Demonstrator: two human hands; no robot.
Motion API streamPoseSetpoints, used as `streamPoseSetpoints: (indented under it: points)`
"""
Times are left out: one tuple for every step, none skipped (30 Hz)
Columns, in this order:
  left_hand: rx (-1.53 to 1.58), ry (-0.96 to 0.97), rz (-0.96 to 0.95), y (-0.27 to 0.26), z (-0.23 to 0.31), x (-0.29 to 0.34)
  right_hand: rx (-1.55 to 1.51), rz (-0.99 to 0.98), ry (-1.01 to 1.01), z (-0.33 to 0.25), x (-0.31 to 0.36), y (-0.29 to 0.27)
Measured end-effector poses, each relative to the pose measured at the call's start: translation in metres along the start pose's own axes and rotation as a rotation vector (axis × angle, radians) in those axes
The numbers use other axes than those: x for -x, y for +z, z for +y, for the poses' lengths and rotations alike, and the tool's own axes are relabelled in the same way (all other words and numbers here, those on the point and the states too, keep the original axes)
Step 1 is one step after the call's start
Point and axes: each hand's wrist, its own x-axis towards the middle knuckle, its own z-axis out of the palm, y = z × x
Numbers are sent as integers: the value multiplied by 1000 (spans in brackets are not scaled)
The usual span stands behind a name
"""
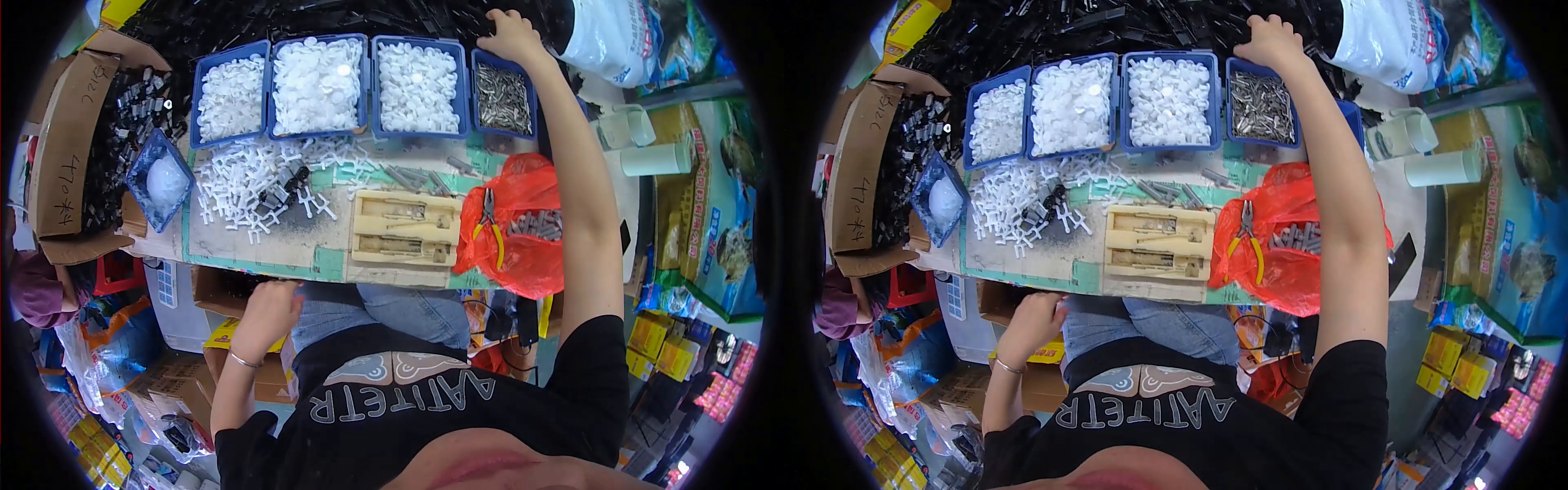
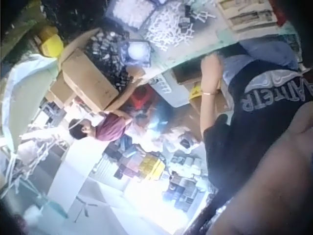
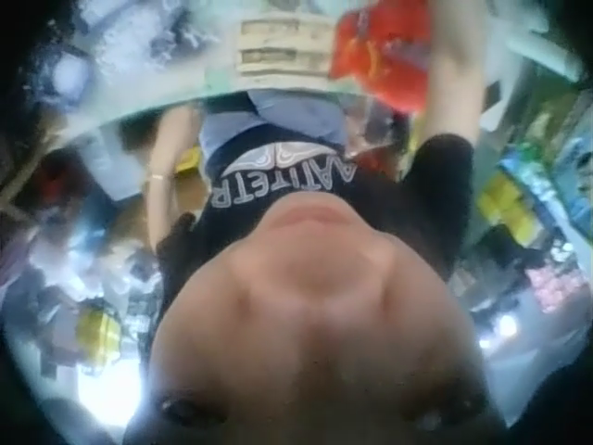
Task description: The person assembles small plastic parts and metal pins into a plastic casing by hand and with pliers, creating a single unit.
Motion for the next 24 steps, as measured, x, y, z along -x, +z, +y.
streamPoseSetpoints:
  points:
    - [-1, -5, 8, -3, 6, 1, -4, 7, -6, -3, -4, 0]
    - [-7, 31, 41, -6, 13, 1, 2, -25, 45, -6, -7, 3]
    - [-10, 66, 71, -7, 18, 2, 9, -60, 93, -8, -10, 4]
    - [2, 94, 105, -7, 21, 3, -99, -107, 54, -3, -14, 0]
    - [5, 92, 107, -9, 23, 3, -98, -106, 50, 0, -16, -1]
    - [15, 96, 87, -12, 27, 5, -117, -134, -6, 1, -16, -3]
    - [25, 102, 66, -14, 31, 7, -136, -162, -60, 2, -17, -4]
    - [29, 101, 67, -15, 34, 8, -133, -163, -64, 5, -16, 3]
    - [39, 127, 69, -17, 38, 8, -152, -72, -73, 5, -14, 10]
    - [48, 155, 71, -18, 41, 8, -171, 19, -82, 8, -14, 13]
    - [48, 160, 76, -19, 45, 7, -167, 23, -80, 13, -15, 15]
    - [55, 182, 64, -19, 46, 6, -159, 14, -129, 9, -15, 12]
    - [62, 205, 53, -19, 47, 4, -152, 5, -178, 7, -13, 8]
    - [64, 209, 58, -20, 49, 3, -185, 10, -219, 7, -12, 2]
    - [76, 226, 48, -21, 51, 2, -181, 15, -217, 15, -14, 0]
    - [89, 239, 40, -20, 53, 3, -267, 10, -281, 27, -16, -3]
    - [89, 240, 45, -20, 53, 4, -354, 4, -347, 36, -19, -4]
    - [106, 253, 48, -18, 54, 4, -532, 44, -302, 39, -16, -9]
    - [122, 266, 51, -16, 54, 4, -579, 64, -257, 45, -21, -13]
    - [125, 265, 55, -14, 55, 4, -680, 113, -209, 48, -26, -17]
    - [121, 265, 31, -14, 56, 3, -780, 163, -155, 52, -29, -20]
    - [116, 263, 7, -14, 57, 3, -770, 349, -134, 52, -34, -24]
    - [115, 262, 8, -14, 58, 3, -602, 527, -129, 62, -46, -20]
    - [119, 273, 29, -15, 59, 2, -332, 594, -53, 65, -49, -23]
